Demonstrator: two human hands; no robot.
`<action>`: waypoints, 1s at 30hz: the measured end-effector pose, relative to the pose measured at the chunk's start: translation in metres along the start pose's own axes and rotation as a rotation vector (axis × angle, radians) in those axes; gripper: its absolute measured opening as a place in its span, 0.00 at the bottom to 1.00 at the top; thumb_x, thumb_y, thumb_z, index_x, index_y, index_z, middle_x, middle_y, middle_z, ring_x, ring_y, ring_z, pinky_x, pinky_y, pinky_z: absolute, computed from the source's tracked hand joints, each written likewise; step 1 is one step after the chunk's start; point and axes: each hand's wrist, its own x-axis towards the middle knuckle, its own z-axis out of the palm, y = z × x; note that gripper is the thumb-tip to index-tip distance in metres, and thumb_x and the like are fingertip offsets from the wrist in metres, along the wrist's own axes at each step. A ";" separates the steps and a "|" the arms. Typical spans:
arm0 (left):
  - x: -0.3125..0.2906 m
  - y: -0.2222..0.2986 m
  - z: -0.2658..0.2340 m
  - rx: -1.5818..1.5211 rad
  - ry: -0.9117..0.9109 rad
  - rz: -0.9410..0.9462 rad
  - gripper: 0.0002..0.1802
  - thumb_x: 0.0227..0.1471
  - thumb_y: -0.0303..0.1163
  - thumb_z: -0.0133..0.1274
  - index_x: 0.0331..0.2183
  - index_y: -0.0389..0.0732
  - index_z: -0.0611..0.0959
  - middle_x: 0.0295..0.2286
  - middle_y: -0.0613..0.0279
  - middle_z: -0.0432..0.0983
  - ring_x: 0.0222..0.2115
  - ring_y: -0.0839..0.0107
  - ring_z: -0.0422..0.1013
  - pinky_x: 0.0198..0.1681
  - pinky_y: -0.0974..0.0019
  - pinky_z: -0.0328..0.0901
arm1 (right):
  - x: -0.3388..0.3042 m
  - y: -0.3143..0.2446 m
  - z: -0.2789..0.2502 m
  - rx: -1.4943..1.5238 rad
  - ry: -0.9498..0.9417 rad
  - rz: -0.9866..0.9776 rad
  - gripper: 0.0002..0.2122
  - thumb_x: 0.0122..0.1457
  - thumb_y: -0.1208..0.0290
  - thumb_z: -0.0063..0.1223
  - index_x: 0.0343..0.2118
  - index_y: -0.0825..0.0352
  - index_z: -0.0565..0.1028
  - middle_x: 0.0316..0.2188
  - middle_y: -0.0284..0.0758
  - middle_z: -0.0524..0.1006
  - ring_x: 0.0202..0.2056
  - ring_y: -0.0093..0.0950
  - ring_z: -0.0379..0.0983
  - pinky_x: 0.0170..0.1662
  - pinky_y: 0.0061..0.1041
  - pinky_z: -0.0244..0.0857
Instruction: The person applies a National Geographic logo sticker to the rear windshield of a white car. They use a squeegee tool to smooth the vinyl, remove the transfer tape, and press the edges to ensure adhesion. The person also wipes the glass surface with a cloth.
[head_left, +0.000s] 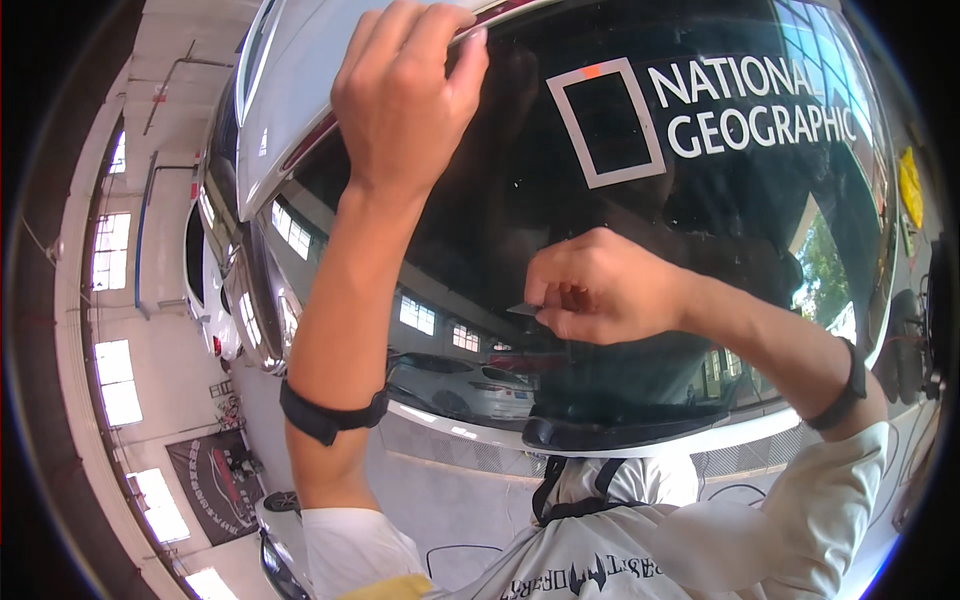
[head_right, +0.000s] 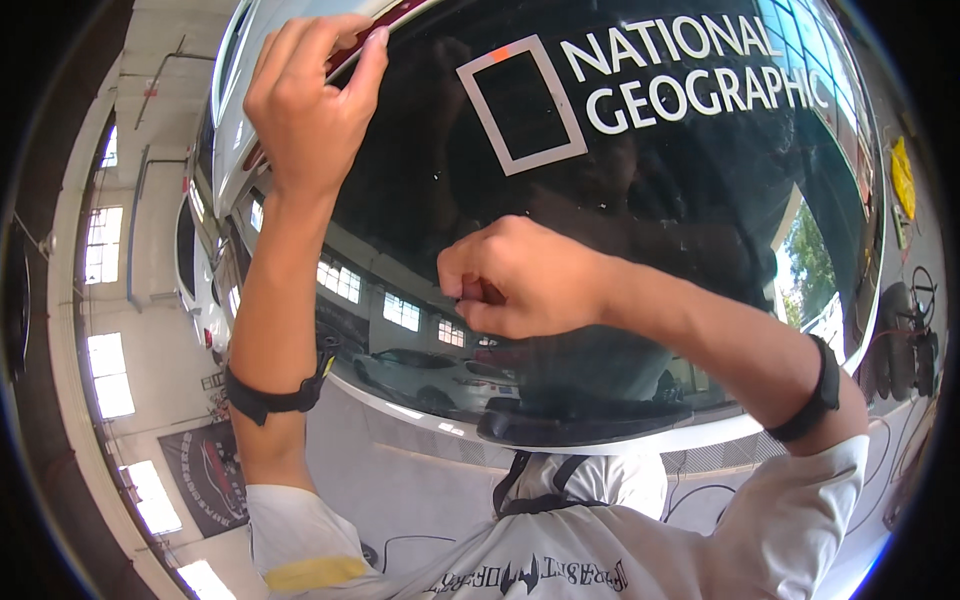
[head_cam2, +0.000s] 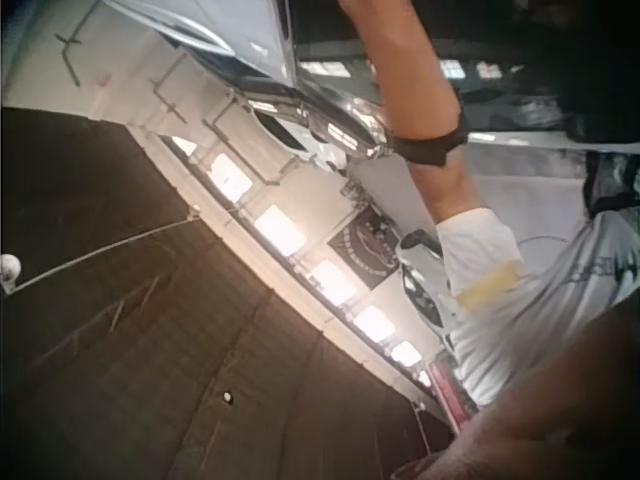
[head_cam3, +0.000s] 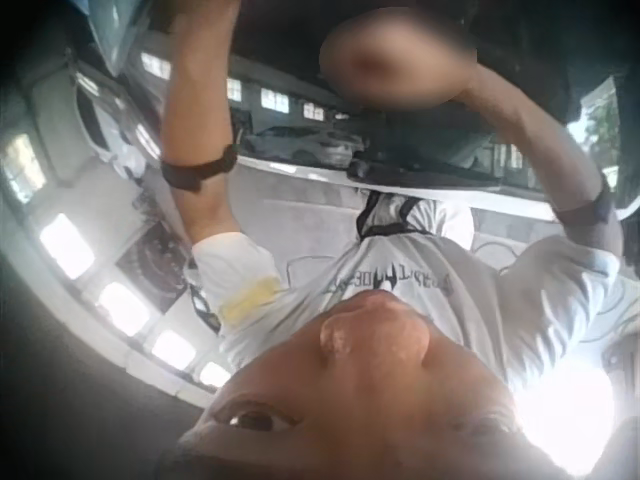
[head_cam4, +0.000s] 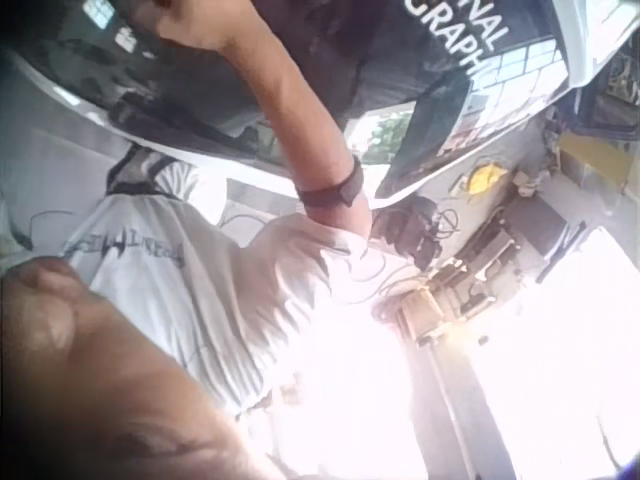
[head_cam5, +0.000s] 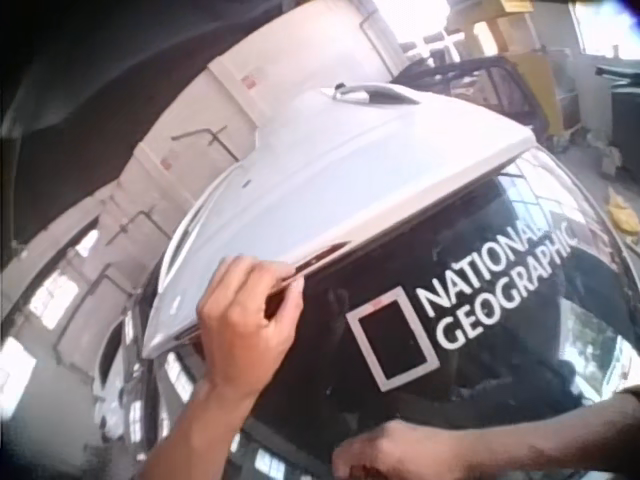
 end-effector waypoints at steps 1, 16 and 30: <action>0.008 0.003 0.009 -0.012 0.013 0.003 0.08 0.45 0.28 0.70 0.31 0.43 0.86 0.26 0.67 0.79 0.27 0.69 0.76 0.30 0.66 0.70 | -0.001 0.003 0.000 -0.001 0.003 -0.017 0.05 0.53 0.78 0.60 0.32 0.71 0.77 0.27 0.38 0.78 0.26 0.31 0.80 0.29 0.26 0.73; 0.023 0.012 0.032 0.018 0.019 -0.040 0.11 0.40 0.20 0.67 0.20 0.37 0.77 0.18 0.57 0.71 0.19 0.60 0.69 0.23 0.61 0.64 | -0.004 0.009 0.001 0.014 0.019 -0.059 0.07 0.47 0.78 0.58 0.29 0.72 0.72 0.25 0.42 0.78 0.32 0.44 0.78 0.37 0.40 0.71; 0.000 -0.015 0.013 0.102 -0.059 0.018 0.09 0.44 0.29 0.70 0.29 0.42 0.85 0.27 0.66 0.79 0.29 0.66 0.75 0.32 0.65 0.70 | -0.008 0.008 0.001 0.018 0.035 -0.036 0.07 0.47 0.77 0.58 0.29 0.70 0.74 0.26 0.41 0.78 0.31 0.44 0.78 0.35 0.39 0.71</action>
